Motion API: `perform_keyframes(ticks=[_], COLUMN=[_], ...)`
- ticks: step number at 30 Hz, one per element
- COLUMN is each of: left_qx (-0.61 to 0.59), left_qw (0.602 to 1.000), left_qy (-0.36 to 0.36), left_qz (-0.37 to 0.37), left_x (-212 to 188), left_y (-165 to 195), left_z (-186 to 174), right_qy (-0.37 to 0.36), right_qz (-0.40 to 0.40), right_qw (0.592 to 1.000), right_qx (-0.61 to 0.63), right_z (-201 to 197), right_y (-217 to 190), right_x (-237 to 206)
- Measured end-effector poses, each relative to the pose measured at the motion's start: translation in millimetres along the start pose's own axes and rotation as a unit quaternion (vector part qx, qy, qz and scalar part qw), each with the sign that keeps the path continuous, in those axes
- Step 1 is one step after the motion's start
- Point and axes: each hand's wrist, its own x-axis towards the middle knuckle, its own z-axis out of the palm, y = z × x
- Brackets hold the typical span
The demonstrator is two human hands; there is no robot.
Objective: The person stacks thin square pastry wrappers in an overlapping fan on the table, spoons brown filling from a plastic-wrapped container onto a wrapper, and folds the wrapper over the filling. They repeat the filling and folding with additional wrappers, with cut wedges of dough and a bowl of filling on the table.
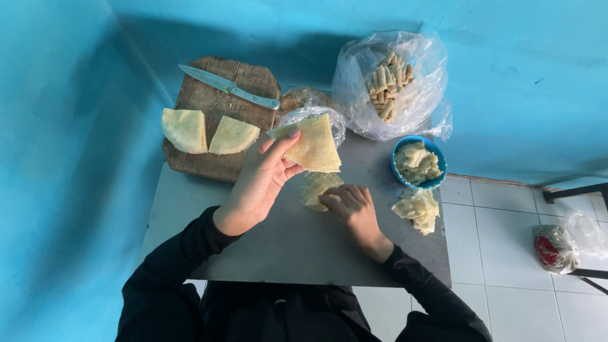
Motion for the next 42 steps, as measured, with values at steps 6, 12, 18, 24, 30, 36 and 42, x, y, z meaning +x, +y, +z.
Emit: perform_keyframes(ticks=[6, 12, 18, 24, 30, 36, 42], left_qx=[-0.002, 0.008, 0.003, -0.045, -0.034, -0.033, -0.019], left_qw=[1.000, 0.999, 1.000, 0.995, 0.995, 0.993, 0.995], left_qy=[-0.019, -0.030, -0.020, -0.080, -0.090, -0.117, -0.099], left_qz=[-0.010, -0.017, -0.016, 0.033, 0.003, 0.011, 0.015], left_x=[-0.4, -1.5, -0.7, 3.3, 1.3, -2.8, 3.1], left_y=[-3.7, -3.4, -11.5, -30.2, -28.9, -20.2, -25.2], left_z=[-2.1, -0.5, -6.7, -21.6, -18.9, -10.3, -17.1], right_qy=[0.000, -0.012, -0.035, -0.030, 0.148, 0.129, 0.154], right_qz=[-0.024, -0.035, -0.022, -0.021, -0.036, -0.054, -0.074], right_qw=[0.997, 0.997, 0.998, 0.999, 0.988, 0.990, 0.985], right_qx=[-0.074, -0.074, -0.047, -0.028, -0.032, -0.007, -0.025], right_z=[4.1, 8.8, 4.3, -42.9, -106.2, -105.9, -93.1], right_y=[-11.7, -10.8, -22.8, -22.2, -30.6, -48.9, -43.7], right_x=[-15.7, -24.5, -17.4, 17.5, 63.6, 105.4, 112.6])
